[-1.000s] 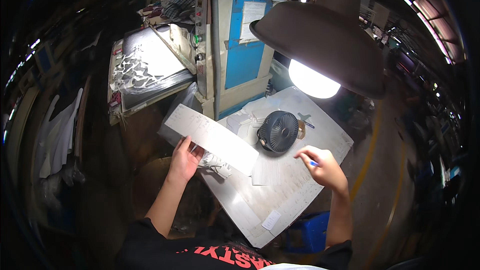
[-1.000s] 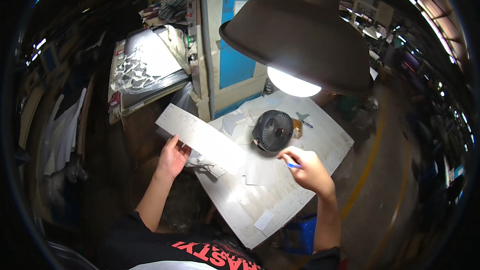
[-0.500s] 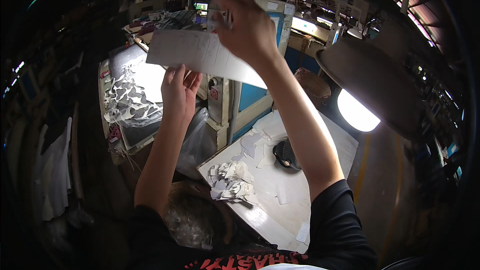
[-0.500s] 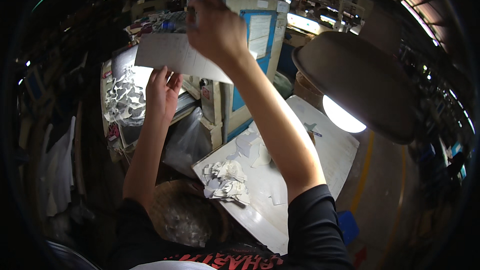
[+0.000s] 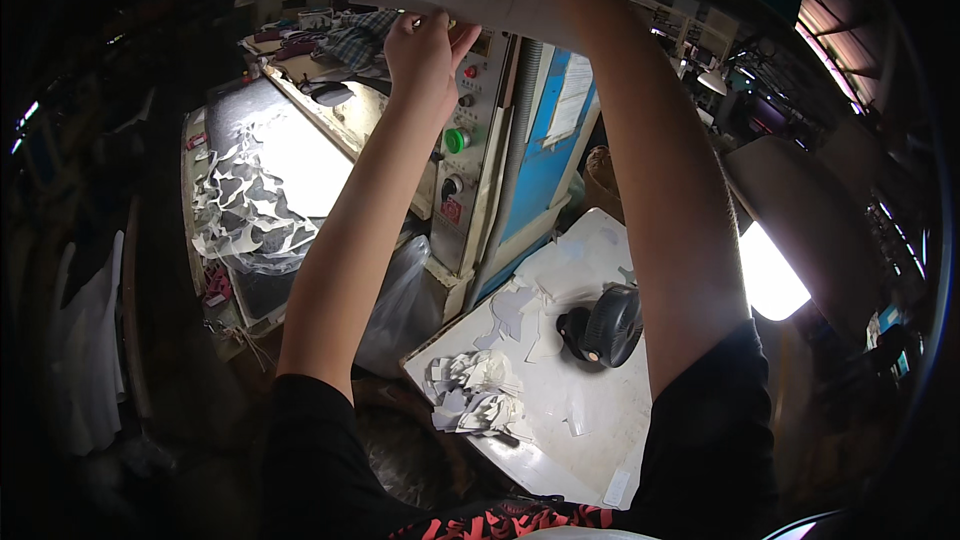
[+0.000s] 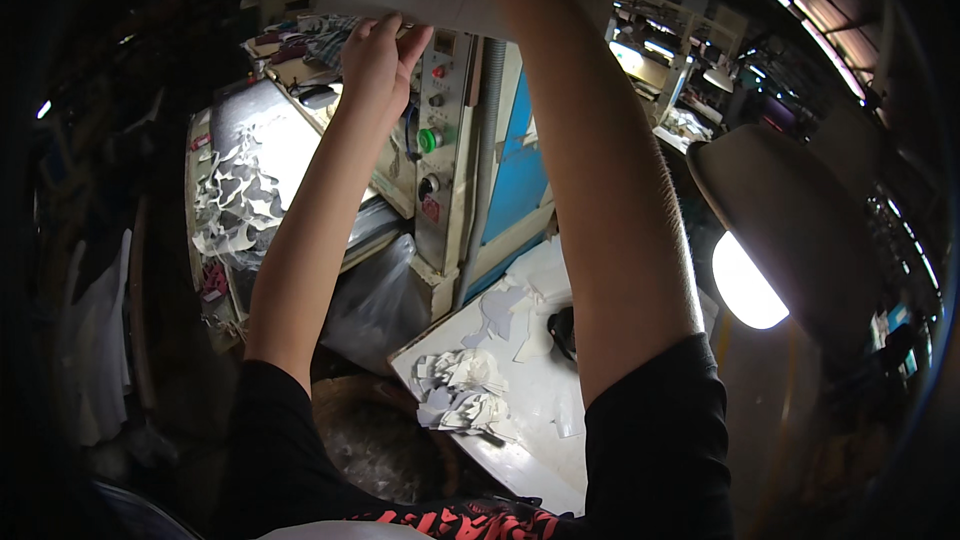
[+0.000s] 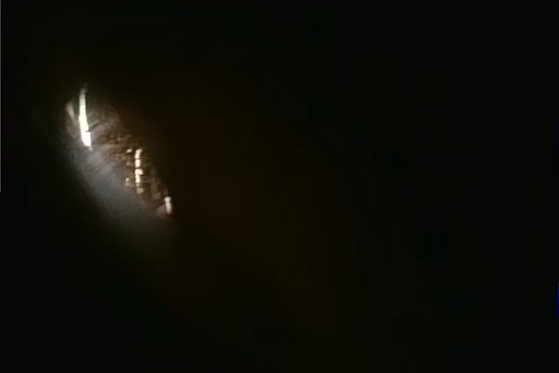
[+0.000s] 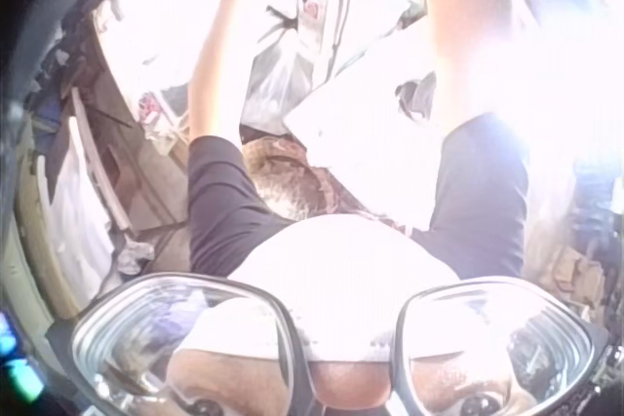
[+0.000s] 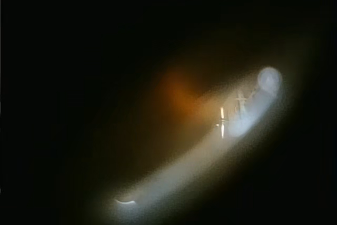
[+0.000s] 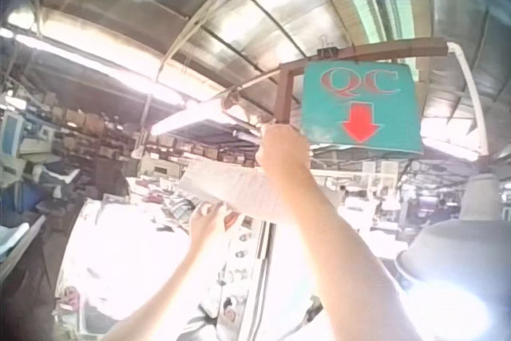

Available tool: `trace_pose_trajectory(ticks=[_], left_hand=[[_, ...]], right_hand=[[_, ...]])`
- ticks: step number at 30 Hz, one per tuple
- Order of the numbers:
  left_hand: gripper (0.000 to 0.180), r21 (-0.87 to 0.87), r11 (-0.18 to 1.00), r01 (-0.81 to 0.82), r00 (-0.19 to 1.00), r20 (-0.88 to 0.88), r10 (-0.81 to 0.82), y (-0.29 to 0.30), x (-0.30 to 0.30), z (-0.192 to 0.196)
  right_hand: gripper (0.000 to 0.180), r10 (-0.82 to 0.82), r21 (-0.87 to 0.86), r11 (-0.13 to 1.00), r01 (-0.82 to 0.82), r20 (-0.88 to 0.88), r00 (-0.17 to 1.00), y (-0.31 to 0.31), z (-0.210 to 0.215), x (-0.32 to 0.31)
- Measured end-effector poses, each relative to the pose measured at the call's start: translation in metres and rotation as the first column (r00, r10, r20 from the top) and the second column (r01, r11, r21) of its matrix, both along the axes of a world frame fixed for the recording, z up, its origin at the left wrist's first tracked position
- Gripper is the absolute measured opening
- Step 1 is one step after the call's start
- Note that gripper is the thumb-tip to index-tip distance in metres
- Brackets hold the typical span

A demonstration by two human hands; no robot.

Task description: The person packs a small black device into a cardboard box, closes it, and places it on a table. They then walk through a factory floor, pick up a pen and paper, and write on the paper at a table.

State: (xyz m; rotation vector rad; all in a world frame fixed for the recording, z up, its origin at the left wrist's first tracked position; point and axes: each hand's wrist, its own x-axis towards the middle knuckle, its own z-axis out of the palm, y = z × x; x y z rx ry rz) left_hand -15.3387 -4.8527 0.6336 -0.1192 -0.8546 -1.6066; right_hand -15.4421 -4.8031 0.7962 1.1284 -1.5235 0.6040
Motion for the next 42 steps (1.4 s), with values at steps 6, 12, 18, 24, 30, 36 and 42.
trace_pose_trajectory(ticks=[6, 12, 18, 24, 30, 36, 42], left_hand=[[0.020, -0.039, 0.999, -0.035, 0.994, -0.108, 0.031, -0.009, -0.038, 0.032], [0.023, -0.056, 0.996, -0.064, 0.987, -0.149, 0.055, -0.021, -0.043, 0.033], [0.024, -0.169, 0.986, -0.001, 0.991, -0.131, -0.022, -0.042, -0.045, 0.038], [0.029, -0.262, 0.965, -0.009, 0.984, 0.167, 0.054, -0.035, -0.063, 0.003], [0.025, -0.399, 0.861, 0.317, 0.748, 0.663, 0.032, 0.090, -0.040, -0.142], [0.020, -0.172, 0.430, 0.886, 0.208, 0.977, -0.038, 0.239, -0.036, -0.312], [0.032, -0.353, 0.244, 0.903, 0.330, 0.935, 0.134, 0.392, -0.043, -0.450]], right_hand=[[0.021, 0.145, -0.061, 0.988, -0.142, 0.043, 0.988, 0.020, 0.024, -0.021], [0.022, 0.156, -0.037, 0.988, -0.152, 0.161, 0.974, 0.018, 0.026, -0.007], [0.023, 0.197, -0.072, 0.980, -0.187, 0.174, 0.965, 0.021, 0.019, -0.002], [0.037, 0.444, -0.004, 0.896, -0.445, 0.064, 0.894, 0.039, -0.063, 0.004], [0.039, 0.465, 0.173, 0.673, -0.719, 0.657, 0.593, 0.257, -0.322, 0.053], [0.018, -0.632, 0.529, 0.354, -0.771, 0.743, 0.220, 0.490, -0.498, 0.065], [0.027, -0.478, 0.104, 0.697, -0.709, 0.805, -0.352, 0.614, -0.550, 0.165]])
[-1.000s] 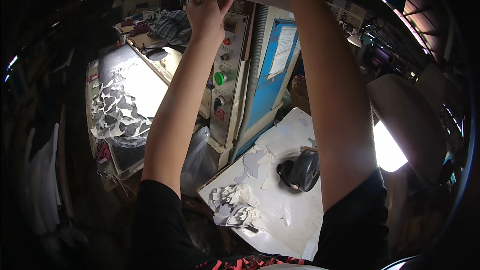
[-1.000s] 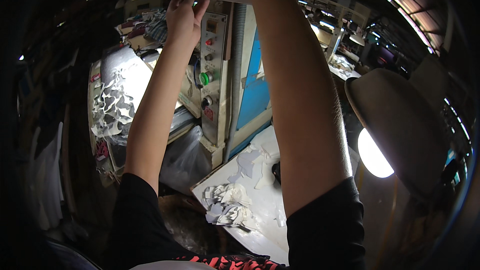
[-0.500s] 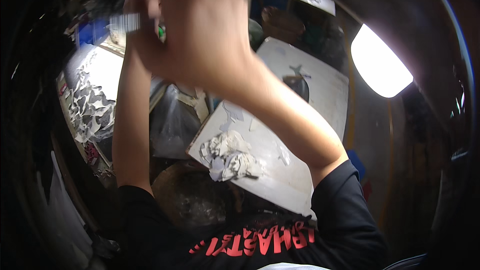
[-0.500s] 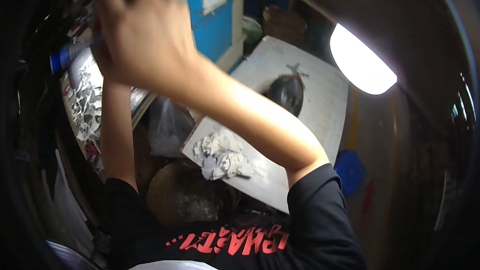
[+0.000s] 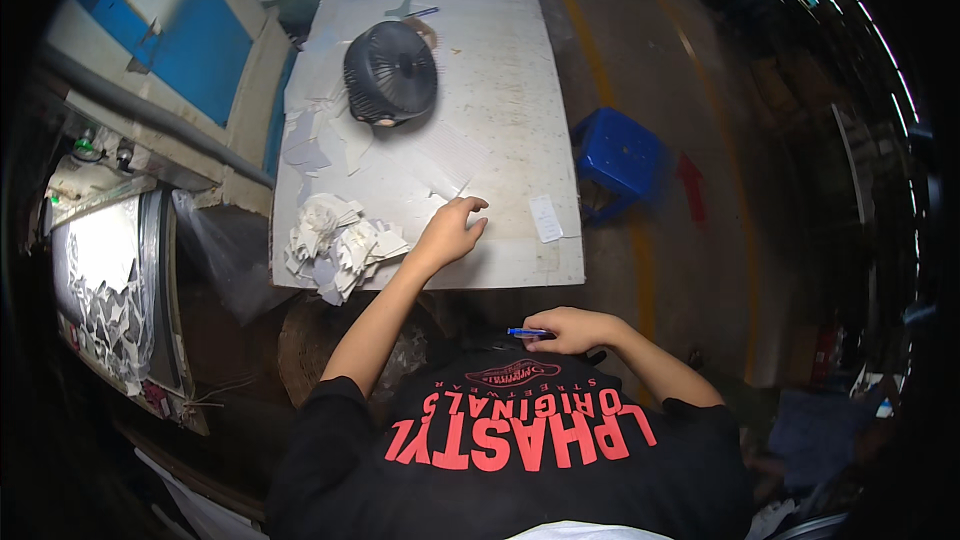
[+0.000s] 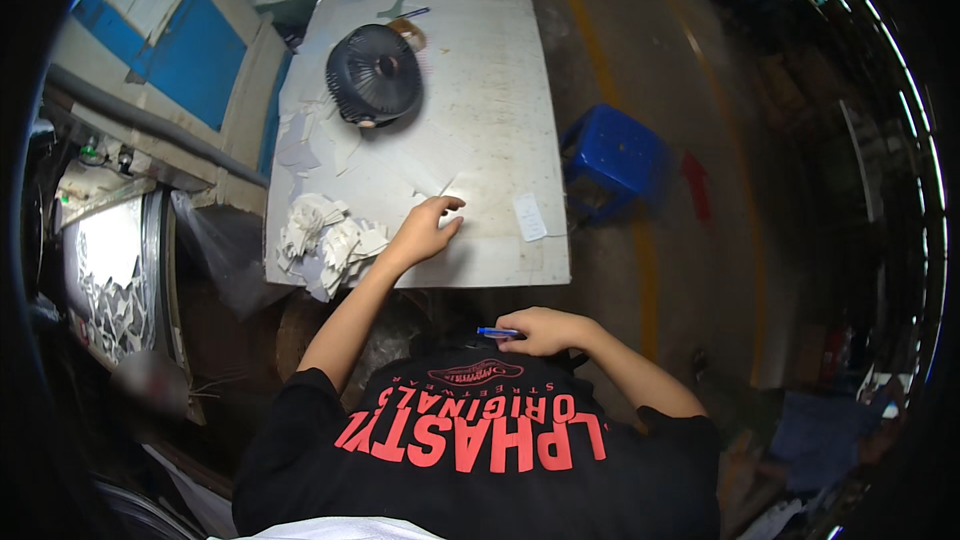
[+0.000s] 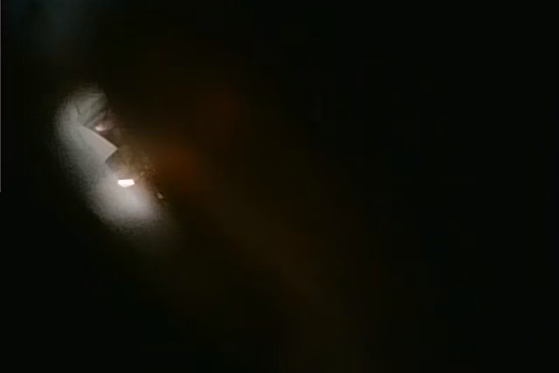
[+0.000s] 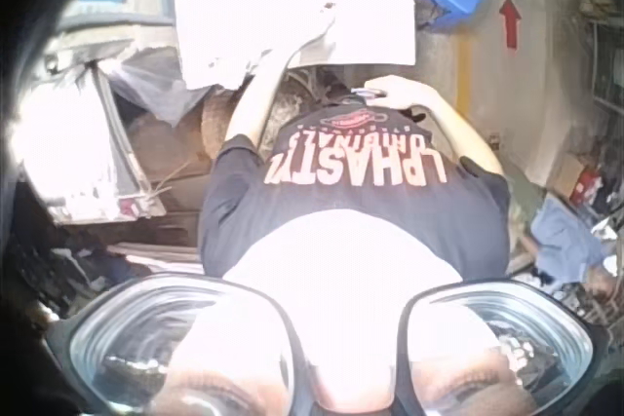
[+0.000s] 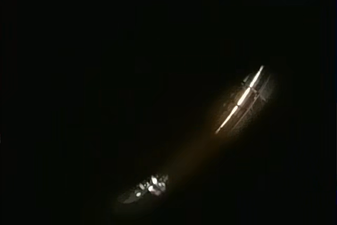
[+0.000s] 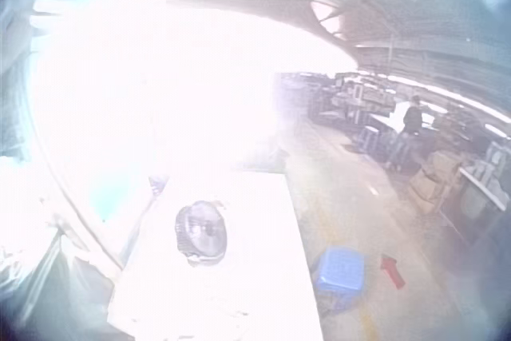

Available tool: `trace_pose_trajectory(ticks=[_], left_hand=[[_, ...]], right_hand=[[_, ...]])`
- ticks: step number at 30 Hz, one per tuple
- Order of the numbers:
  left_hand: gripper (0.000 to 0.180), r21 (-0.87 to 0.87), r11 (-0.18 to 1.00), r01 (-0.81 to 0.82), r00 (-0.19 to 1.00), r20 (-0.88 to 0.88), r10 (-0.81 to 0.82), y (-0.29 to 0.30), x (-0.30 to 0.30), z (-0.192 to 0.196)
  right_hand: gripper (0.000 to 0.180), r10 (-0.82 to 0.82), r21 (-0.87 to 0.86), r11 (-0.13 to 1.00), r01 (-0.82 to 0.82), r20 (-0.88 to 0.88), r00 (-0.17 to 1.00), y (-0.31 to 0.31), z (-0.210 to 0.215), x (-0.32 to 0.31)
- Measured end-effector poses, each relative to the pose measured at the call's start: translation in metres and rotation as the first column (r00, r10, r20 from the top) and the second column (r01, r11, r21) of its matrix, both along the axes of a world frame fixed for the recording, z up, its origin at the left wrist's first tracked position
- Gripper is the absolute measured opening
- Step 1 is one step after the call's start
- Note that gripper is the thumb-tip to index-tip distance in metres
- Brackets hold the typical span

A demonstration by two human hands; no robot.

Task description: The person packs a small black device into a cardboard box, closes it, and places it on a table. They then walk through a factory floor, pick up a pen and paper, and write on the paper at a table.

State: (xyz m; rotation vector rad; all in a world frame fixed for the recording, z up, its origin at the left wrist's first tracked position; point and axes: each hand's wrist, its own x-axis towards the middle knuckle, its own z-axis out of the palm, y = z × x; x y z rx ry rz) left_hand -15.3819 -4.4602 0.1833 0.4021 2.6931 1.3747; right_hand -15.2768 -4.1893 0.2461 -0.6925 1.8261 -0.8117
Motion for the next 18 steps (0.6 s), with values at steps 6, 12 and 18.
trace_pose_trajectory(ticks=[6, 12, 18], left_hand=[[0.067, -0.338, 0.941, 0.025, 0.984, 0.177, 0.038, 0.126, -0.010, -0.041], [0.092, -0.653, 0.744, -0.142, 0.960, 0.093, 0.264, 0.212, 0.004, -0.069], [0.100, -0.737, 0.599, -0.312, 0.943, -0.162, 0.292, 0.176, -0.042, -0.134]], right_hand=[[0.026, -0.352, -0.058, 0.934, 0.352, 0.018, 0.936, 0.098, -0.018, 0.101], [0.034, -0.601, -0.183, 0.779, 0.599, 0.049, 0.797, 0.174, -0.055, 0.225], [0.037, -0.716, -0.126, 0.697, 0.706, -0.075, 0.694, 0.235, -0.042, 0.318]])
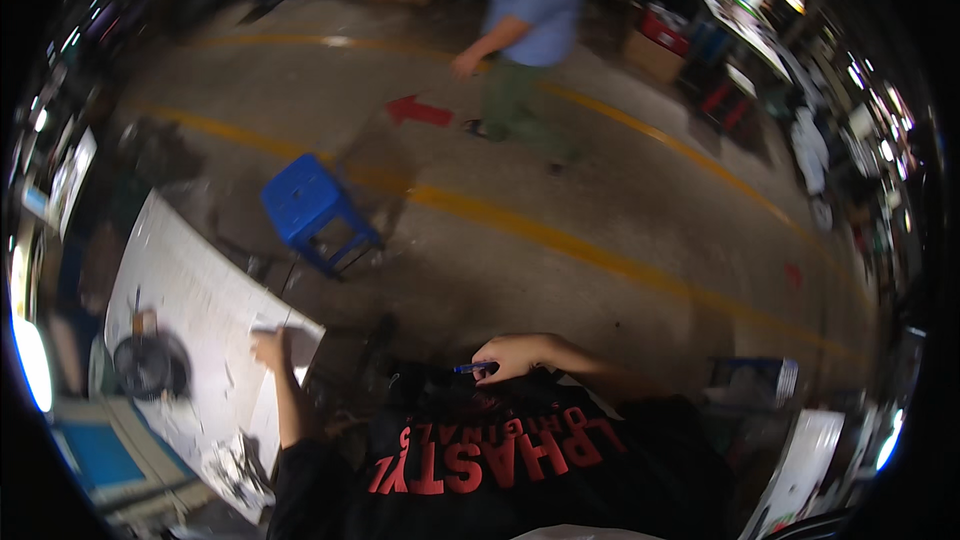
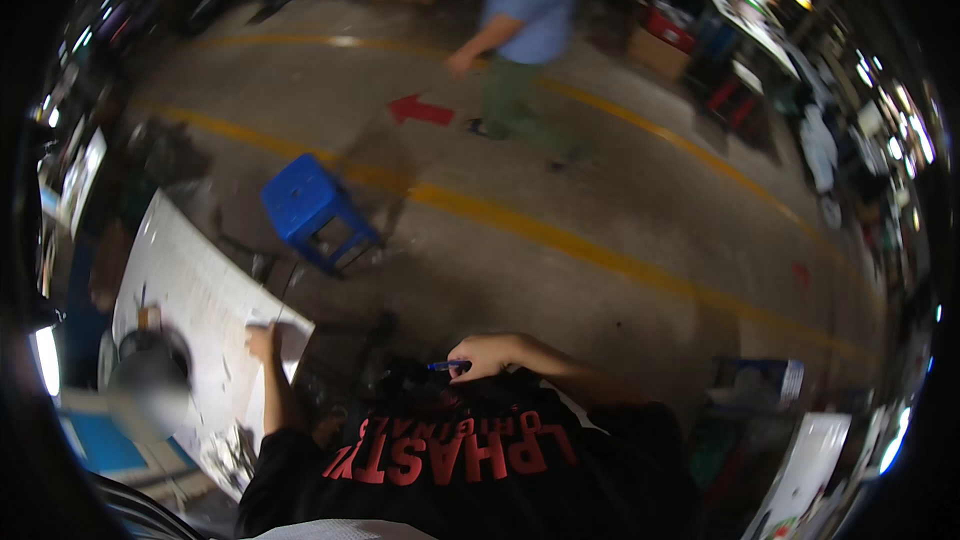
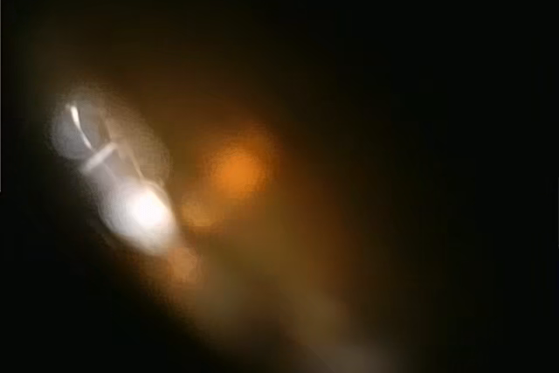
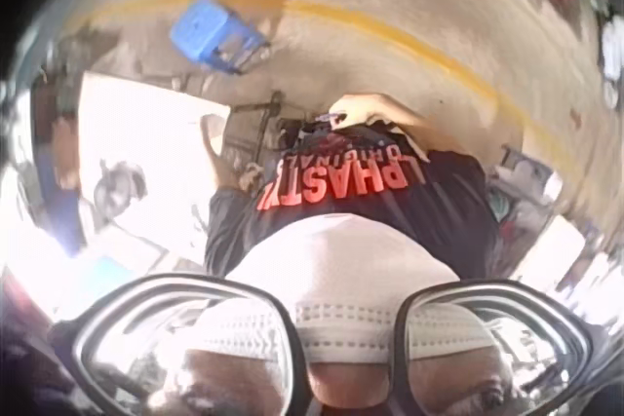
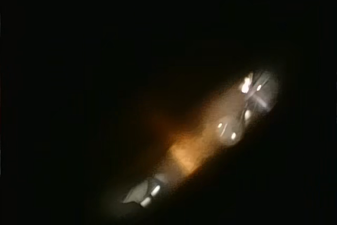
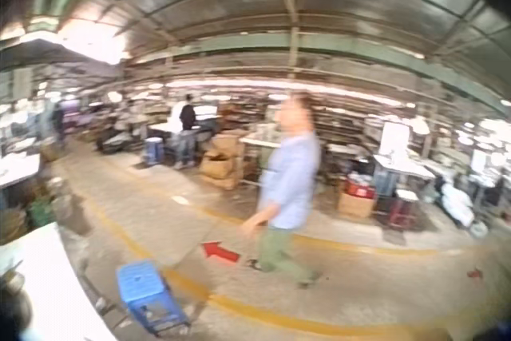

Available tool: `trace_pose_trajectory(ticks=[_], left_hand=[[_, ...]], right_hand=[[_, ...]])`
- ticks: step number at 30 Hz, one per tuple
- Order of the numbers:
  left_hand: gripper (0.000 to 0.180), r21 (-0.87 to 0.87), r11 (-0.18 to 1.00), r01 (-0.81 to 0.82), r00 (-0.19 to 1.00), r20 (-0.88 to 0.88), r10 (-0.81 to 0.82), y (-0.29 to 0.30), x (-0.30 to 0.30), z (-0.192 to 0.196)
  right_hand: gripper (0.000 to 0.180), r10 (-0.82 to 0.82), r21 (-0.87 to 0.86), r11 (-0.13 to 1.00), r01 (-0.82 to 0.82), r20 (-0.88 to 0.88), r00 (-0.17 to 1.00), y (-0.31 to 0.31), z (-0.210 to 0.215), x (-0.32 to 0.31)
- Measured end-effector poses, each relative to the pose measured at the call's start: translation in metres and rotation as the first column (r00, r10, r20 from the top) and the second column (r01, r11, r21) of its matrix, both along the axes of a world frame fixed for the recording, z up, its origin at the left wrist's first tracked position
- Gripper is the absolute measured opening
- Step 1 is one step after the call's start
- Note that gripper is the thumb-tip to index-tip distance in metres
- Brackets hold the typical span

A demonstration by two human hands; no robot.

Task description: The person packs a small black device into a cardboard box, closes it, and places it on a table. They then walk through a factory floor, pick up a pen and paper, and write on the paper at a table.

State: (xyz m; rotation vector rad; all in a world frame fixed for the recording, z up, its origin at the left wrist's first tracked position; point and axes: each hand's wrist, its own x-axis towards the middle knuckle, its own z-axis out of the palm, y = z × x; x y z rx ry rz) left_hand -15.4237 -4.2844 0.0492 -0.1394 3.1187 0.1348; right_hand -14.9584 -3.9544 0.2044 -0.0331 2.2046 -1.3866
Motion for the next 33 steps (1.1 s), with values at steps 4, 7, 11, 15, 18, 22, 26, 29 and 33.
trace_pose_trajectory(ticks=[4, 7, 11, 15, 18, 22, 26, 29, 33], left_hand=[[0.099, 0.052, 0.998, -0.033, 0.994, -0.102, 0.038, 0.006, -0.004, -0.003], [0.092, 0.192, 0.976, -0.104, 0.985, -0.119, 0.128, 0.056, 0.018, 0.002], [0.079, 0.363, 0.925, 0.116, 0.944, -0.329, 0.011, 0.134, 0.090, 0.020], [0.073, 0.377, 0.683, 0.625, 0.739, -0.569, -0.362, 0.313, 0.156, 0.014], [0.072, 0.574, 0.291, 0.765, 0.564, -0.379, -0.734, 0.476, 0.252, 0.006], [0.077, 0.816, -0.071, 0.574, -0.024, -0.070, -0.997, 0.642, 0.438, 0.040], [0.081, 0.767, -0.458, 0.449, -0.626, -0.095, -0.774, 0.761, 0.614, 0.084], [0.080, 0.684, -0.666, 0.297, -0.864, -0.104, -0.492, 0.821, 0.730, 0.095], [0.076, 0.715, -0.693, 0.097, -0.970, -0.089, -0.228, 0.868, 0.871, 0.111]], right_hand=[[0.045, -0.201, 0.025, 0.980, 0.200, 0.059, 0.978, 0.034, -0.007, 0.074], [0.051, -0.380, -0.075, 0.918, 0.389, 0.108, 0.918, 0.052, -0.068, 0.139], [0.052, -0.501, -0.023, 0.863, 0.505, 0.104, 0.859, 0.079, -0.067, 0.198], [0.045, -0.618, -0.179, 0.765, 0.619, 0.069, 0.783, 0.128, -0.081, 0.242], [0.042, -0.772, -0.231, 0.593, 0.771, 0.109, 0.626, 0.193, -0.111, 0.280], [0.038, -0.999, -0.079, 0.004, 0.997, 0.050, 0.008, 0.273, -0.106, 0.332], [0.032, -0.861, -0.269, -0.488, 0.830, -0.005, -0.508, 0.334, -0.113, 0.406], [0.026, -0.570, -0.287, -0.817, 0.500, 0.268, -0.777, 0.348, -0.104, 0.470], [0.022, -0.443, -0.373, -0.879, 0.296, 0.412, -0.796, 0.346, -0.093, 0.573]])
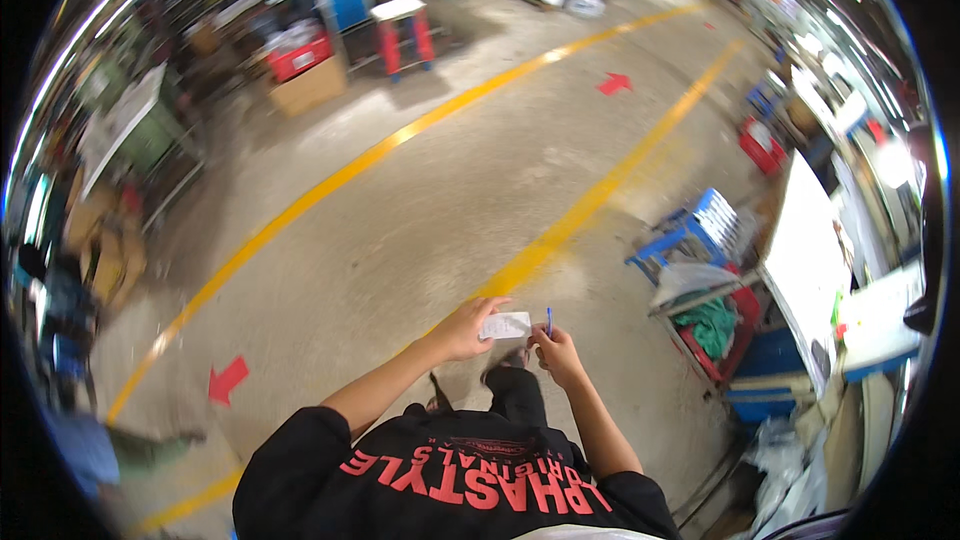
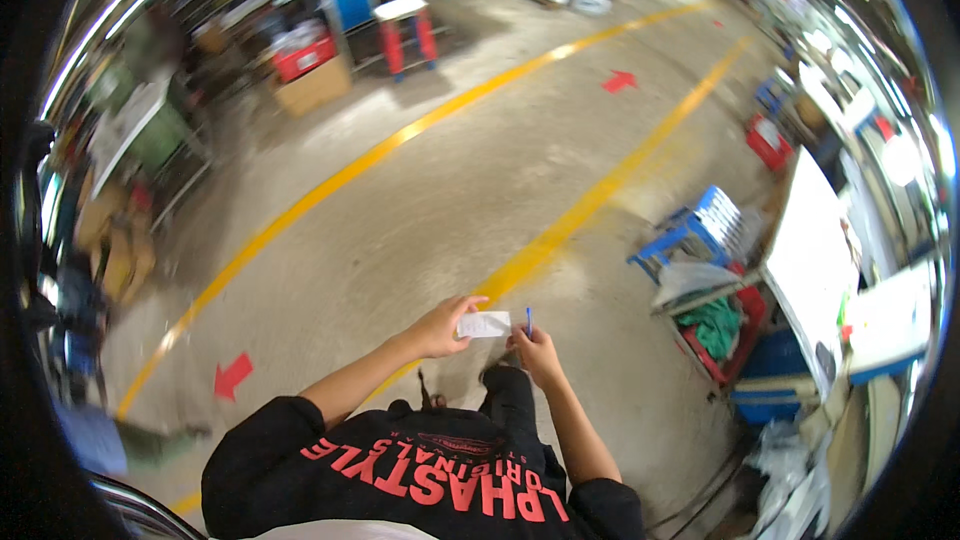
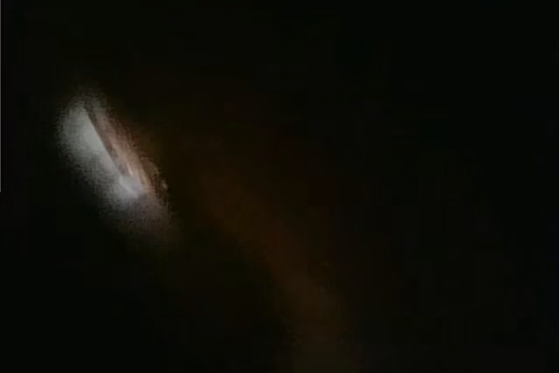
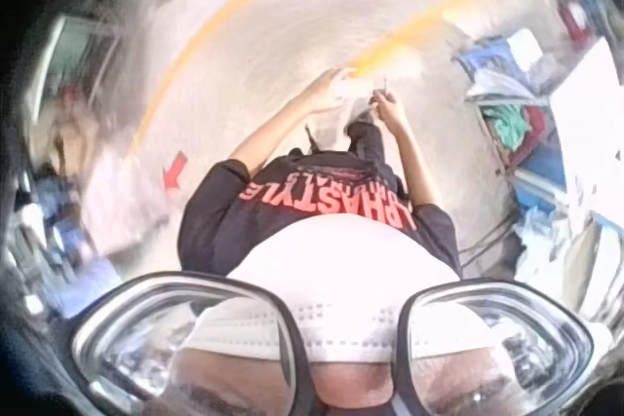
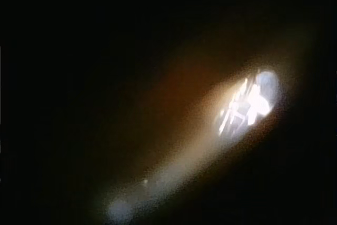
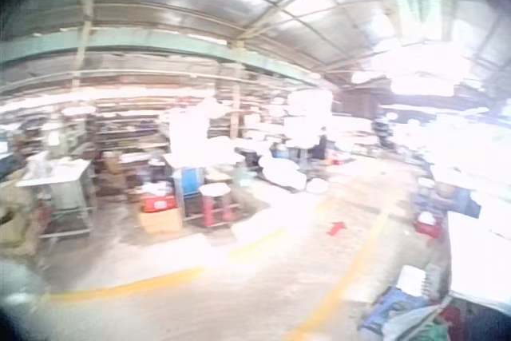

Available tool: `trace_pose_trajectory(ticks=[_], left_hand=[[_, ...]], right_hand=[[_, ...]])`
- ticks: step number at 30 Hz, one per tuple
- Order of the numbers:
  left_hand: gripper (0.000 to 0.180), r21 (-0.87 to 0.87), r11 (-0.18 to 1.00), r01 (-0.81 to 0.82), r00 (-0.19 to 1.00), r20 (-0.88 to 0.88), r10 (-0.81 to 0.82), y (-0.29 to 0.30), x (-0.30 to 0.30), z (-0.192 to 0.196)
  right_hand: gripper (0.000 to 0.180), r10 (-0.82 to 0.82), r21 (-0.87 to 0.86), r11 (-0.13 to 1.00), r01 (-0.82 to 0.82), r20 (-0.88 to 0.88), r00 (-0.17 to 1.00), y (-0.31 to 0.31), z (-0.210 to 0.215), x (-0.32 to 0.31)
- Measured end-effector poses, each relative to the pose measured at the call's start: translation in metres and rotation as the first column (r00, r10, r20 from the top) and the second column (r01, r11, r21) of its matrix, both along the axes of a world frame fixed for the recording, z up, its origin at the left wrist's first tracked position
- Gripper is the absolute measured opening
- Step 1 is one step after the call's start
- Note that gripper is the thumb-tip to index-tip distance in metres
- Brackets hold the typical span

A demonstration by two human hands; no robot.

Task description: The person packs a small black device into a cardboard box, closes it, and places it on a table. They then walk through a factory floor, pick up a pen and paper, and write on the paper at a table.

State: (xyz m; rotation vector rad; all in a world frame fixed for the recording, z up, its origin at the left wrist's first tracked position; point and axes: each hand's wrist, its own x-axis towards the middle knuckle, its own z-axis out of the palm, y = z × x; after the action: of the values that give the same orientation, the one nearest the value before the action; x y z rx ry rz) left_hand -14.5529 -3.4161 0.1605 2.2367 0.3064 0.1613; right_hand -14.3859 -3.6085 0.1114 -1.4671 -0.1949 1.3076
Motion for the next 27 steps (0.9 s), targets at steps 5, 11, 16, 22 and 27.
trace_pose_trajectory(ticks=[5, 11, 16, 22, 27], left_hand=[[0.077, -0.066, 0.992, 0.107, 0.994, 0.035, -0.105, 0.025, 0.150, -0.001], [0.073, 0.065, 0.995, -0.079, 0.983, 0.173, 0.067, 0.044, 0.293, 0.000], [0.035, -0.259, 0.939, 0.224, 0.841, -0.435, -0.321, 0.119, 0.390, -0.017], [0.031, -0.396, 0.824, 0.405, 0.588, -0.578, -0.566, 0.222, 0.529, -0.052], [0.033, -0.525, 0.661, 0.536, 0.493, -0.441, -0.750, 0.295, 0.713, -0.037]], right_hand=[[0.017, -0.140, 0.031, 0.989, 0.142, -0.049, 0.989, 0.003, -0.002, 0.128], [0.022, -0.074, -0.058, 0.994, 0.088, 0.211, 0.975, 0.034, -0.016, 0.287], [0.019, -0.183, -0.106, 0.971, 0.214, 0.249, 0.951, 0.075, -0.034, 0.448], [0.017, -0.441, -0.132, 0.864, 0.486, 0.264, 0.858, 0.109, -0.115, 0.642], [0.031, -0.179, -0.602, 0.583, 0.546, 0.559, 0.809, 0.045, -0.211, 0.740]])
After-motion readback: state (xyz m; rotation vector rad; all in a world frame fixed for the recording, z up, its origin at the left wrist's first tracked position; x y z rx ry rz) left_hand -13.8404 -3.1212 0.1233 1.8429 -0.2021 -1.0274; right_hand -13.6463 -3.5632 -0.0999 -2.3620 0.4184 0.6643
